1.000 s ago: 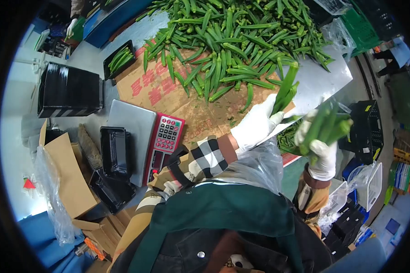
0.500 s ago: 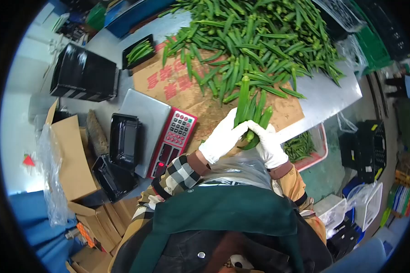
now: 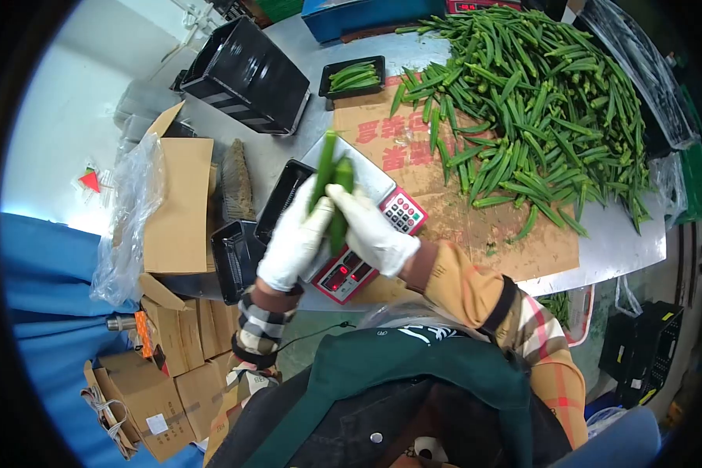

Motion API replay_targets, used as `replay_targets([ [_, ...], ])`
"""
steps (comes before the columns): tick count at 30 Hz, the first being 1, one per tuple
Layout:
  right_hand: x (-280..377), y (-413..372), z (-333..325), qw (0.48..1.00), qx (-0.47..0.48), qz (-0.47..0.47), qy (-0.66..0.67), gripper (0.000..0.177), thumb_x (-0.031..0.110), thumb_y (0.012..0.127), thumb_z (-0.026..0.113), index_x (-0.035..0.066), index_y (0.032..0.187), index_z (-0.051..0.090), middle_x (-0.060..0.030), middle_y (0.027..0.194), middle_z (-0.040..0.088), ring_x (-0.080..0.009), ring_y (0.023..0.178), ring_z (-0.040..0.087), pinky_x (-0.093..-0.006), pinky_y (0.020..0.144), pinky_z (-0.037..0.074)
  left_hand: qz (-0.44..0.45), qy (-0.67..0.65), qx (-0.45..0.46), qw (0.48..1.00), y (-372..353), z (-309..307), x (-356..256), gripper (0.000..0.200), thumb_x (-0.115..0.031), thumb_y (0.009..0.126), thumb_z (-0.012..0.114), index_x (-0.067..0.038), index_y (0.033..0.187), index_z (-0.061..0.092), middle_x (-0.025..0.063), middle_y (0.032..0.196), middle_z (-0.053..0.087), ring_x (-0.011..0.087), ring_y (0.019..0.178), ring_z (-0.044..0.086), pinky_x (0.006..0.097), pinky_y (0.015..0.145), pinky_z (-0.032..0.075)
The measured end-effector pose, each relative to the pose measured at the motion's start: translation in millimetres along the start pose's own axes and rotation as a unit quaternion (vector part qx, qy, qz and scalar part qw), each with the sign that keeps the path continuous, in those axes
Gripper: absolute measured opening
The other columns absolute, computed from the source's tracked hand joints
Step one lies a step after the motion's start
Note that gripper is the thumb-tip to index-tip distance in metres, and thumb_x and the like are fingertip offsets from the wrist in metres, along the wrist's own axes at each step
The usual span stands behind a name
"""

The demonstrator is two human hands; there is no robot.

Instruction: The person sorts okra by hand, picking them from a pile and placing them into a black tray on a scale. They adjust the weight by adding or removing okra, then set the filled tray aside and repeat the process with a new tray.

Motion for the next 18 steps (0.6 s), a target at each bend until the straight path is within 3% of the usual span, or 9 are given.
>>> replay_targets([
  [2, -5.2, 11.3, 31.8, 0.997, 0.024, 0.072, -0.032, 0.086, 0.041, 0.099, 0.063, 0.004, 0.158, 0.012, -0.0198, 0.153, 0.037, -0.0242, 0.142, 0.036, -0.0373, 0.115, 0.033, -0.025, 0.033, -0.025, 0.999, -0.7, -39.4, 3.0, 0.045, -0.028, 0.107, 0.052, -0.004, 0.145, 0.049, 0.0061, 0.128, 0.062, 0.0123, 0.114, 0.056, 0.0275, 0.099, 0.045],
  [4, 0.8, 11.3, 33.9, 0.976, -0.005, 0.084, -0.199, 0.067, 0.039, 0.103, 0.057, 0.008, 0.153, 0.027, -0.0098, 0.156, 0.036, -0.0251, 0.146, 0.035, -0.0458, 0.117, 0.033, -0.020, -0.039, -0.024, 0.999, 8.4, -68.8, 39.4, 0.046, -0.028, 0.108, 0.050, 0.000, 0.145, 0.049, 0.0089, 0.134, 0.060, 0.0145, 0.120, 0.056, 0.0297, 0.105, 0.043],
  [5, 7.8, 2.2, 35.0, 0.973, 0.040, 0.115, -0.198, 0.076, 0.041, 0.102, 0.058, 0.005, 0.156, 0.019, -0.0108, 0.162, 0.027, -0.0259, 0.150, 0.026, -0.0457, 0.119, 0.028, 0.016, -0.031, -0.016, 0.999, 9.8, -75.6, 50.0, 0.046, -0.026, 0.108, 0.050, 0.002, 0.145, 0.049, 0.0111, 0.138, 0.059, 0.0166, 0.125, 0.055, 0.0312, 0.110, 0.041],
  [6, 18.0, -8.3, 28.9, 0.966, 0.084, 0.143, -0.197, 0.085, 0.043, 0.102, 0.058, 0.003, 0.160, 0.012, -0.0117, 0.167, 0.017, -0.0267, 0.154, 0.018, -0.0457, 0.122, 0.023, 0.044, 0.115, -0.024, 0.992, 12.7, -96.0, 81.6, 0.047, -0.028, 0.108, 0.051, 0.003, 0.143, 0.052, 0.0138, 0.139, 0.060, 0.0191, 0.128, 0.054, 0.0313, 0.110, 0.040],
  [7, 23.0, -17.7, 14.9, 0.965, 0.067, 0.147, -0.206, 0.089, 0.039, 0.102, 0.059, -0.002, 0.160, 0.005, -0.0151, 0.167, 0.019, -0.0273, 0.153, 0.021, -0.0454, 0.121, 0.026, 0.026, 0.106, -0.045, 0.993, 9.1, -100.2, 86.0, 0.046, -0.028, 0.107, 0.051, 0.003, 0.141, 0.053, 0.0144, 0.139, 0.061, 0.0203, 0.128, 0.055, 0.0317, 0.110, 0.040],
  [8, 12.4, -17.6, -21.3, 0.975, 0.022, 0.120, -0.186, 0.072, 0.031, 0.103, 0.057, -0.004, 0.156, 0.023, -0.0192, 0.161, 0.033, -0.0283, 0.148, 0.035, -0.0450, 0.118, 0.033, 0.006, 0.095, -0.064, 0.993, 5.7, -103.6, 91.3, 0.045, -0.028, 0.107, 0.051, 0.003, 0.139, 0.055, 0.0151, 0.138, 0.061, 0.0214, 0.128, 0.056, 0.0320, 0.110, 0.040],
  [9, 18.5, -26.4, -54.5, 0.983, 0.065, 0.099, -0.144, 0.055, 0.024, 0.105, 0.052, -0.005, 0.149, 0.038, -0.0208, 0.150, 0.048, -0.0297, 0.138, 0.050, -0.0435, 0.113, 0.042, 0.007, 0.097, -0.097, 0.991, 4.4, -111.3, 92.3, 0.045, -0.027, 0.107, 0.051, 0.004, 0.138, 0.056, 0.0152, 0.138, 0.061, 0.0217, 0.128, 0.056, 0.0320, 0.110, 0.040],
  [13, 64.8, -94.0, -162.4, 0.993, -0.100, 0.025, -0.052, 0.040, 0.019, 0.105, 0.052, -0.007, 0.134, 0.051, -0.0231, 0.135, 0.060, -0.0297, 0.120, 0.063, -0.0408, 0.103, 0.051, -0.006, 0.113, -0.271, 0.956, -18.2, -141.6, 104.5, 0.045, -0.027, 0.105, 0.052, 0.004, 0.139, 0.055, 0.0172, 0.138, 0.061, 0.0238, 0.129, 0.056, 0.0336, 0.112, 0.039],
  [18, 94.1, -235.6, -316.8, 0.928, -0.363, -0.076, 0.030, 0.042, 0.027, 0.102, 0.059, 0.002, 0.136, 0.055, -0.0162, 0.145, 0.054, -0.0268, 0.132, 0.052, -0.0420, 0.109, 0.046, -0.017, 0.057, -0.376, 0.925, -43.1, -145.8, 150.6, 0.050, -0.023, 0.104, 0.054, 0.004, 0.145, 0.047, 0.0197, 0.146, 0.054, 0.0266, 0.135, 0.051, 0.0346, 0.115, 0.036],
])
Point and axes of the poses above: each hand's wrist, its own y-axis towards the middle knuckle, its own z-axis out of the palm, x = y × z, the point moved 6 cm from there along y, towards the middle knuckle
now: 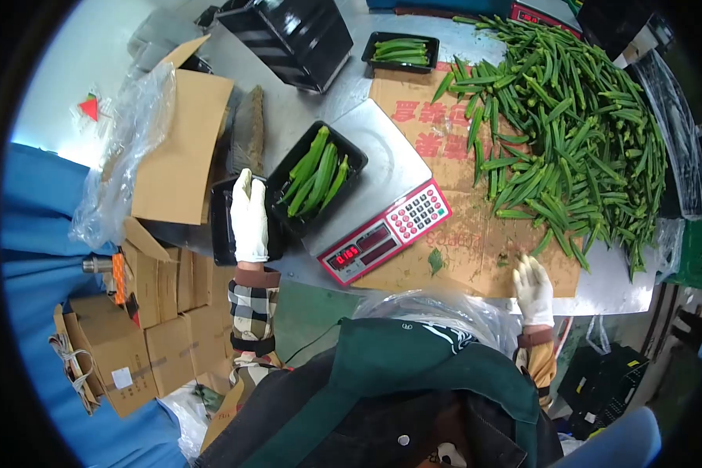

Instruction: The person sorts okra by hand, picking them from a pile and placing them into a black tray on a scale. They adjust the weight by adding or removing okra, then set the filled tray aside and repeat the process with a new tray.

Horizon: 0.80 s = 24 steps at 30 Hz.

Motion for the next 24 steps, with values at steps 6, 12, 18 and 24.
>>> replay_targets([
  [6, 16.7, -23.5, -102.7, 0.991, -0.070, -0.091, -0.074, 0.041, 0.031, 0.101, 0.060, 0.006, 0.134, 0.057, -0.0124, 0.140, 0.059, -0.0248, 0.121, 0.058, -0.0393, 0.101, 0.050, 0.153, 0.254, -0.008, 0.955, -11.7, 59.2, 0.4, 0.059, -0.003, 0.092, 0.062, -0.002, 0.149, 0.045, 0.0198, 0.153, 0.045, 0.0333, 0.144, 0.037, 0.0399, 0.122, 0.024],
  [12, 30.7, 26.9, -45.3, 0.922, -0.162, -0.196, -0.291, 0.031, 0.015, 0.095, 0.070, 0.001, 0.122, 0.062, -0.0065, 0.099, 0.072, -0.0112, 0.076, 0.065, -0.0237, 0.060, 0.053, 0.228, 0.134, 0.108, 0.958, -17.0, 135.3, -54.7, 0.055, -0.006, 0.093, 0.063, -0.006, 0.146, 0.049, 0.0182, 0.151, 0.047, 0.0332, 0.144, 0.039, 0.0405, 0.121, 0.029],
  [18, 46.2, 56.4, 0.3, 0.676, -0.263, -0.303, -0.618, 0.050, 0.024, 0.079, 0.082, 0.005, 0.122, 0.063, -0.0134, 0.107, 0.067, -0.0306, 0.098, 0.066, -0.0371, 0.086, 0.053, 0.271, 0.153, 0.085, 0.946, -25.7, 153.9, -90.2, 0.053, -0.014, 0.095, 0.066, -0.007, 0.145, 0.050, 0.0191, 0.151, 0.047, 0.0368, 0.144, 0.037, 0.0420, 0.120, 0.028],
  [24, 104.7, 27.9, 20.0, 0.566, -0.220, -0.444, -0.659, 0.039, 0.018, 0.081, 0.075, 0.006, 0.117, 0.066, -0.0142, 0.105, 0.066, -0.0349, 0.099, 0.066, -0.0420, 0.087, 0.053, 0.230, 0.202, 0.048, 0.951, -14.8, 106.8, -69.0, 0.044, -0.009, 0.097, 0.064, -0.003, 0.140, 0.056, 0.0150, 0.145, 0.055, 0.0277, 0.139, 0.046, 0.0375, 0.120, 0.029],
])
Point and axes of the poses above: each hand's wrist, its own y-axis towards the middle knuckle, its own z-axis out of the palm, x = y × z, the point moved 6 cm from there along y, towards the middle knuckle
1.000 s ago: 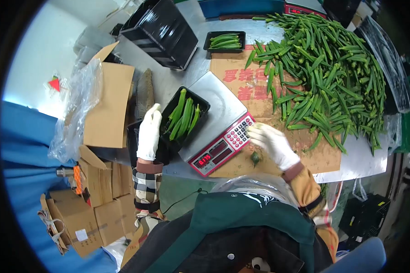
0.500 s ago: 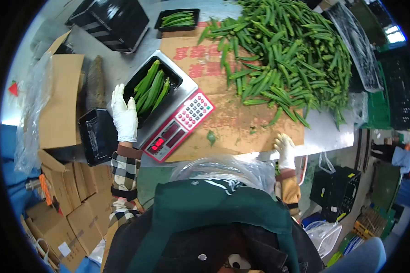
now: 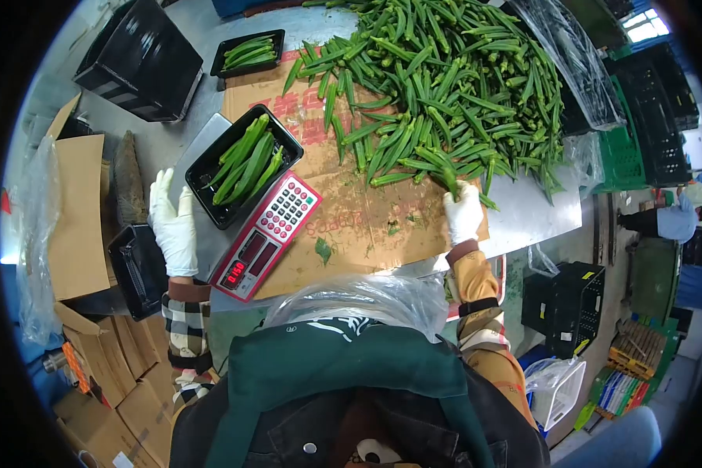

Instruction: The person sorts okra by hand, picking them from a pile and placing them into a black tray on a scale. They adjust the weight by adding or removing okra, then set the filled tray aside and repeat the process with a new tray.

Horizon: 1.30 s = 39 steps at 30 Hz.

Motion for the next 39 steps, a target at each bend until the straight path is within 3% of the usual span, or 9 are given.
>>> replay_targets([
  [6, -31.5, 16.0, 17.4, 0.980, 0.155, 0.035, -0.123, 0.043, 0.019, 0.081, 0.075, 0.004, 0.121, 0.067, -0.0164, 0.104, 0.065, -0.0370, 0.097, 0.065, -0.0416, 0.085, 0.053, -0.072, -0.073, -0.001, 0.995, -11.1, 3.1, 30.7, 0.040, -0.007, 0.099, 0.062, -0.002, 0.138, 0.057, 0.0105, 0.144, 0.057, 0.0215, 0.138, 0.047, 0.0354, 0.120, 0.028],
  [7, -24.3, 17.5, 16.9, 0.977, 0.179, 0.072, -0.088, 0.036, 0.017, 0.084, 0.077, 0.002, 0.116, 0.070, -0.0099, 0.092, 0.070, -0.0271, 0.081, 0.067, -0.0360, 0.076, 0.054, -0.072, -0.074, 0.000, 0.995, -10.9, 2.6, 26.8, 0.040, -0.007, 0.099, 0.062, -0.001, 0.138, 0.057, 0.0108, 0.144, 0.058, 0.0216, 0.138, 0.048, 0.0353, 0.120, 0.029],
  [11, 23.3, 7.4, 24.6, 0.839, 0.311, 0.210, 0.393, 0.017, 0.010, 0.090, 0.076, 0.000, 0.103, 0.074, 0.0016, 0.086, 0.071, -0.0042, 0.071, 0.057, -0.0234, 0.066, 0.048, -0.063, -0.118, -0.007, 0.991, -11.6, 7.1, 24.4, 0.038, -0.010, 0.097, 0.065, -0.004, 0.134, 0.061, 0.0157, 0.141, 0.058, 0.0277, 0.135, 0.050, 0.0381, 0.118, 0.033],
  [15, 137.1, 5.3, 15.1, 0.850, 0.359, 0.087, 0.376, 0.019, 0.013, 0.088, 0.078, 0.002, 0.103, 0.073, 0.0024, 0.083, 0.068, -0.0080, 0.069, 0.055, -0.0251, 0.066, 0.047, -0.129, -0.228, 0.002, 0.965, -13.5, 18.4, 8.9, 0.037, -0.008, 0.096, 0.065, 0.000, 0.132, 0.061, 0.0168, 0.139, 0.059, 0.0262, 0.133, 0.052, 0.0365, 0.116, 0.035],
  [18, 261.6, 12.3, -21.8, 0.897, 0.243, -0.231, 0.288, 0.024, 0.014, 0.084, 0.080, 0.005, 0.104, 0.072, -0.0022, 0.083, 0.062, -0.0175, 0.071, 0.060, -0.0295, 0.066, 0.049, -0.135, -0.271, -0.020, 0.953, -19.5, 27.2, 12.4, 0.037, -0.007, 0.096, 0.065, 0.000, 0.132, 0.061, 0.0165, 0.138, 0.060, 0.0255, 0.134, 0.051, 0.0362, 0.116, 0.035],
  [21, 338.6, 7.4, -21.0, 0.886, 0.191, -0.351, 0.235, 0.042, 0.022, 0.077, 0.081, 0.007, 0.114, 0.069, -0.0105, 0.085, 0.056, -0.0309, 0.076, 0.062, -0.0395, 0.068, 0.051, -0.145, -0.279, -0.027, 0.949, -21.6, 20.0, 6.0, 0.038, -0.006, 0.096, 0.065, 0.000, 0.133, 0.061, 0.0162, 0.139, 0.059, 0.0252, 0.135, 0.051, 0.0361, 0.116, 0.036],
  [24, 369.9, 2.4, -18.9, 0.884, 0.155, -0.377, 0.230, 0.050, 0.024, 0.078, 0.080, 0.008, 0.123, 0.065, -0.0097, 0.085, 0.057, -0.0293, 0.076, 0.062, -0.0384, 0.068, 0.052, -0.161, -0.275, -0.022, 0.948, -25.1, 11.4, 9.3, 0.038, -0.006, 0.098, 0.062, 0.000, 0.135, 0.060, 0.0154, 0.139, 0.059, 0.0238, 0.133, 0.052, 0.0349, 0.115, 0.037],
  [32, 217.6, -54.6, 29.5, 0.908, 0.312, -0.165, 0.227, 0.036, 0.020, 0.091, 0.073, 0.000, 0.121, 0.067, -0.0202, 0.115, 0.070, -0.0339, 0.104, 0.069, -0.0362, 0.091, 0.053, -0.227, -0.317, -0.048, 0.920, -35.0, -8.6, 41.7, 0.039, -0.003, 0.099, 0.058, 0.002, 0.138, 0.057, 0.0135, 0.137, 0.062, 0.0194, 0.127, 0.056, 0.0317, 0.111, 0.040],
  [39, 19.4, -117.6, 37.7, 0.929, 0.249, 0.116, 0.247, 0.020, 0.012, 0.095, 0.070, -0.001, 0.109, 0.072, -0.0068, 0.090, 0.073, -0.0116, 0.073, 0.064, -0.0255, 0.067, 0.052, -0.230, -0.367, -0.096, 0.896, -23.8, -15.7, 50.1, 0.037, -0.003, 0.100, 0.058, 0.002, 0.137, 0.057, 0.0132, 0.135, 0.063, 0.0184, 0.124, 0.058, 0.0306, 0.109, 0.043],
])
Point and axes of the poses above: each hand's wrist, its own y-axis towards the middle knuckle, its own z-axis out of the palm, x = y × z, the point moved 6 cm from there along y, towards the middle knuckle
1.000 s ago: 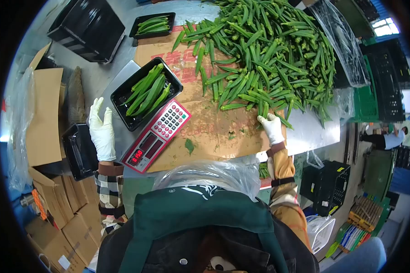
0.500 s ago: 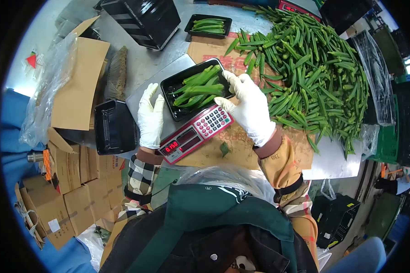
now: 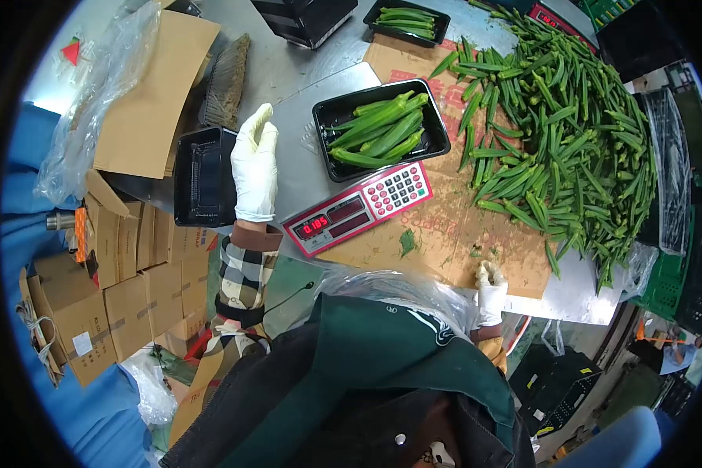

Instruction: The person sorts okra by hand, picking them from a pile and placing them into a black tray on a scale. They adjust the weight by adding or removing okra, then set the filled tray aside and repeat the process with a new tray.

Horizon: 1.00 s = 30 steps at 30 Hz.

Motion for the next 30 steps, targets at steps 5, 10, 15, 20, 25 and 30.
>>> replay_targets([
  [5, -50.0, 4.2, -8.7, 0.982, -0.047, 0.138, 0.117, 0.011, 0.017, 0.097, 0.068, 0.007, 0.097, 0.071, -0.0010, 0.071, 0.067, -0.0055, 0.051, 0.055, -0.0216, 0.044, 0.041, -0.024, -0.039, 0.033, 0.998, -7.2, 13.8, 5.5, 0.034, -0.003, 0.100, 0.059, 0.003, 0.134, 0.059, 0.0118, 0.129, 0.065, 0.0171, 0.119, 0.060, 0.0297, 0.107, 0.045],
  [10, -54.5, 14.5, -7.2, 0.982, -0.068, 0.165, 0.061, 0.012, 0.016, 0.097, 0.066, 0.005, 0.091, 0.068, -0.0036, 0.067, 0.067, -0.0083, 0.047, 0.055, -0.0237, 0.043, 0.043, -0.050, -0.031, 0.102, 0.993, -17.9, 31.0, 7.1, 0.034, -0.008, 0.100, 0.061, 0.003, 0.133, 0.058, 0.0092, 0.117, 0.069, 0.0140, 0.104, 0.065, 0.0266, 0.092, 0.052],
  [15, -56.4, 12.8, -6.4, 0.980, -0.067, 0.170, 0.083, 0.013, 0.015, 0.098, 0.066, 0.004, 0.091, 0.066, -0.0023, 0.065, 0.065, -0.0075, 0.048, 0.055, -0.0238, 0.044, 0.044, -0.168, 0.156, 0.234, 0.945, -40.9, 50.3, 12.1, 0.040, -0.020, 0.102, 0.061, 0.005, 0.132, 0.055, 0.0076, 0.089, 0.066, 0.0120, 0.062, 0.064, 0.0263, 0.058, 0.052],
  [20, -50.8, 8.2, -2.7, 0.970, -0.076, 0.170, 0.156, 0.014, 0.014, 0.098, 0.066, 0.005, 0.088, 0.064, -0.0011, 0.063, 0.062, -0.0078, 0.047, 0.053, -0.0240, 0.043, 0.042, -0.256, 0.041, 0.305, 0.916, -22.3, 88.3, 15.5, 0.028, -0.020, 0.104, 0.052, 0.008, 0.109, 0.055, 0.0141, 0.078, 0.068, 0.0235, 0.059, 0.072, 0.0298, 0.047, 0.056],
  [25, -52.3, 6.7, -1.6, 0.973, -0.079, 0.164, 0.141, 0.015, 0.014, 0.099, 0.065, 0.007, 0.087, 0.062, 0.0002, 0.063, 0.060, -0.0074, 0.046, 0.051, -0.0240, 0.041, 0.041, -0.262, 0.041, 0.367, 0.891, 54.8, 151.4, 4.0, 0.024, -0.019, 0.105, 0.049, 0.004, 0.109, 0.054, 0.0237, 0.083, 0.071, 0.0259, 0.063, 0.073, 0.0304, 0.045, 0.054],
  [30, -48.0, 4.9, -0.9, 0.970, -0.089, 0.166, 0.155, 0.019, 0.015, 0.099, 0.066, 0.006, 0.083, 0.061, -0.0006, 0.062, 0.060, -0.0077, 0.045, 0.051, -0.0244, 0.040, 0.041, -0.212, 0.140, 0.331, 0.909, 154.2, 228.7, 29.1, 0.032, -0.017, 0.097, 0.052, 0.011, 0.094, 0.066, 0.0242, 0.086, 0.073, 0.0319, 0.068, 0.074, 0.0404, 0.050, 0.057],
])
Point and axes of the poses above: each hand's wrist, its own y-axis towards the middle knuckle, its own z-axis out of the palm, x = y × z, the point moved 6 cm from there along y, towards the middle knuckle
